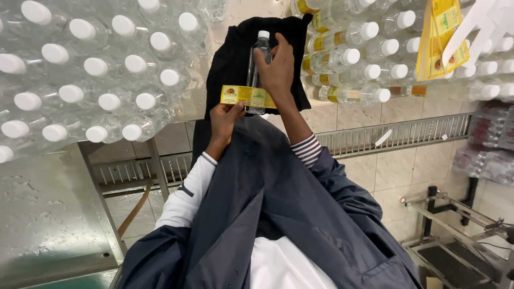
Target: Manually peeling adhesive labels and applying them to clear plastic water bottles in a production environment.
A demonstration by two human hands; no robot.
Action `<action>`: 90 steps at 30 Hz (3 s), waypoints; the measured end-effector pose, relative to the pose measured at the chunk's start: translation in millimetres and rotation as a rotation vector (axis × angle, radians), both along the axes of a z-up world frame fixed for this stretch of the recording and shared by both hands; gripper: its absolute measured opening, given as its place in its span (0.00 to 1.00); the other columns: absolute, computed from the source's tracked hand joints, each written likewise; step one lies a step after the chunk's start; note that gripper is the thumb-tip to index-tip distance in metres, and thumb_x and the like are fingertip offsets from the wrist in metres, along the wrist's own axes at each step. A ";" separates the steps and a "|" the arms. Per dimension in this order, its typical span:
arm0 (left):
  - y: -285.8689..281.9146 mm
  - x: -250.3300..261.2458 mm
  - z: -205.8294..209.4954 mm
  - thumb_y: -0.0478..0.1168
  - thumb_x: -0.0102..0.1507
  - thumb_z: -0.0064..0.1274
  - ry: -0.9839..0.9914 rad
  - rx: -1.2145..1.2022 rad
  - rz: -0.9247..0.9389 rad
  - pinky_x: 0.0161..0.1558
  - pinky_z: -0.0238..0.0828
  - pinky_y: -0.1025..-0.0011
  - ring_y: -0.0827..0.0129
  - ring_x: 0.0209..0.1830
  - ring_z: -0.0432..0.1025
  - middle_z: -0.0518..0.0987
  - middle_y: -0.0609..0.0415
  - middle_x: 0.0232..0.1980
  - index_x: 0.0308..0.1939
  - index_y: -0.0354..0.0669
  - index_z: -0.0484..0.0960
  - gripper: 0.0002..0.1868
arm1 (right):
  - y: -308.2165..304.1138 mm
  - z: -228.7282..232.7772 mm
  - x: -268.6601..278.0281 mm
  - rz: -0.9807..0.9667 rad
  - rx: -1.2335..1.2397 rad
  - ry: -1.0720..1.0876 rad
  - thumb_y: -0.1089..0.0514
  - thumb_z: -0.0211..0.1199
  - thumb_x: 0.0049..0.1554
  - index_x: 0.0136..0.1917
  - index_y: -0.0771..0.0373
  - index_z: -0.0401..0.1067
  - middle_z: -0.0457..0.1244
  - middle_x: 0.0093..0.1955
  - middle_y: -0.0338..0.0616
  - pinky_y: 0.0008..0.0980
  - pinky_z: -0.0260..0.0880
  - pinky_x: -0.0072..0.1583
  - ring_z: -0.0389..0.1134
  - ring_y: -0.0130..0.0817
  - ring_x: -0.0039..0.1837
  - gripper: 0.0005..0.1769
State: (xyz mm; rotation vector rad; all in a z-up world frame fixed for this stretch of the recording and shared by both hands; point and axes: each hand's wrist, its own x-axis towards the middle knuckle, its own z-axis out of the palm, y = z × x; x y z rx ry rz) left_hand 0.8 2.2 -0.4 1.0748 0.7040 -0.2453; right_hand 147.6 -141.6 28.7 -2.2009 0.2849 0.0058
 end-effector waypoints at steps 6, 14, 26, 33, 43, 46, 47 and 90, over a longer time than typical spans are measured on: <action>-2.2 -4.4 -8.8 0.43 0.63 0.68 0.015 -0.017 0.047 0.56 0.88 0.67 0.55 0.60 0.84 0.87 0.39 0.60 0.60 0.30 0.83 0.25 | 3.4 -37.1 9.7 0.219 -0.412 0.283 0.27 0.71 0.57 0.82 0.61 0.53 0.52 0.77 0.62 0.58 0.73 0.58 0.64 0.69 0.68 0.56; -3.3 -64.6 3.7 0.27 0.68 0.61 -0.274 0.098 0.275 0.61 0.83 0.67 0.57 0.60 0.81 0.84 0.37 0.53 0.59 0.35 0.74 0.17 | -13.1 32.1 -7.2 0.153 -0.010 0.319 0.29 0.74 0.55 0.81 0.66 0.45 0.65 0.65 0.73 0.64 0.77 0.54 0.75 0.67 0.59 0.61; -45.2 1.4 99.3 0.57 0.77 0.43 -0.812 1.292 -0.137 0.83 0.50 0.43 0.36 0.82 0.60 0.61 0.28 0.83 0.85 0.26 0.54 0.44 | -9.0 148.1 -50.2 0.119 0.369 -0.188 0.45 0.82 0.58 0.78 0.67 0.56 0.66 0.63 0.63 0.62 0.70 0.69 0.70 0.56 0.67 0.49; -15.7 31.3 201.6 0.79 0.69 0.15 -0.361 0.385 -0.496 0.64 0.74 0.50 0.46 0.66 0.79 0.88 0.45 0.58 0.79 0.58 0.74 0.50 | -20.1 144.5 -72.8 0.192 0.508 -0.173 0.49 0.85 0.52 0.72 0.63 0.63 0.66 0.58 0.57 0.56 0.69 0.67 0.69 0.48 0.64 0.44; -6.0 46.1 96.5 0.67 0.70 0.56 -0.699 -0.051 -0.349 0.73 0.66 0.44 0.44 0.76 0.67 0.67 0.32 0.78 0.89 0.43 0.45 0.57 | -32.9 148.0 -64.6 0.414 0.307 -0.135 0.40 0.86 0.50 0.72 0.62 0.66 0.64 0.63 0.59 0.62 0.75 0.61 0.71 0.63 0.65 0.47; -13.2 59.7 108.8 0.45 0.66 0.72 -0.699 0.014 -0.187 0.66 0.74 0.51 0.53 0.66 0.74 0.75 0.39 0.68 0.81 0.42 0.61 0.45 | -18.7 168.9 -66.8 0.511 0.266 -0.232 0.57 0.73 0.51 0.80 0.59 0.62 0.55 0.72 0.57 0.64 0.76 0.65 0.66 0.69 0.71 0.46; -14.3 68.5 109.1 0.38 0.63 0.74 -0.671 0.072 -0.063 0.55 0.85 0.57 0.60 0.55 0.83 0.85 0.44 0.56 0.72 0.40 0.74 0.35 | -12.3 178.6 -66.8 0.564 0.323 -0.283 0.74 0.63 0.53 0.87 0.57 0.56 0.50 0.77 0.58 0.65 0.76 0.69 0.61 0.70 0.75 0.51; -5.4 102.1 166.4 0.83 0.64 0.37 -0.648 -0.572 0.016 0.62 0.84 0.40 0.48 0.59 0.84 0.84 0.37 0.64 0.74 0.44 0.70 0.53 | -52.1 109.0 -145.3 0.334 0.065 -0.649 0.40 0.77 0.57 0.76 0.61 0.76 0.68 0.56 0.46 0.43 0.79 0.55 0.75 0.45 0.52 0.40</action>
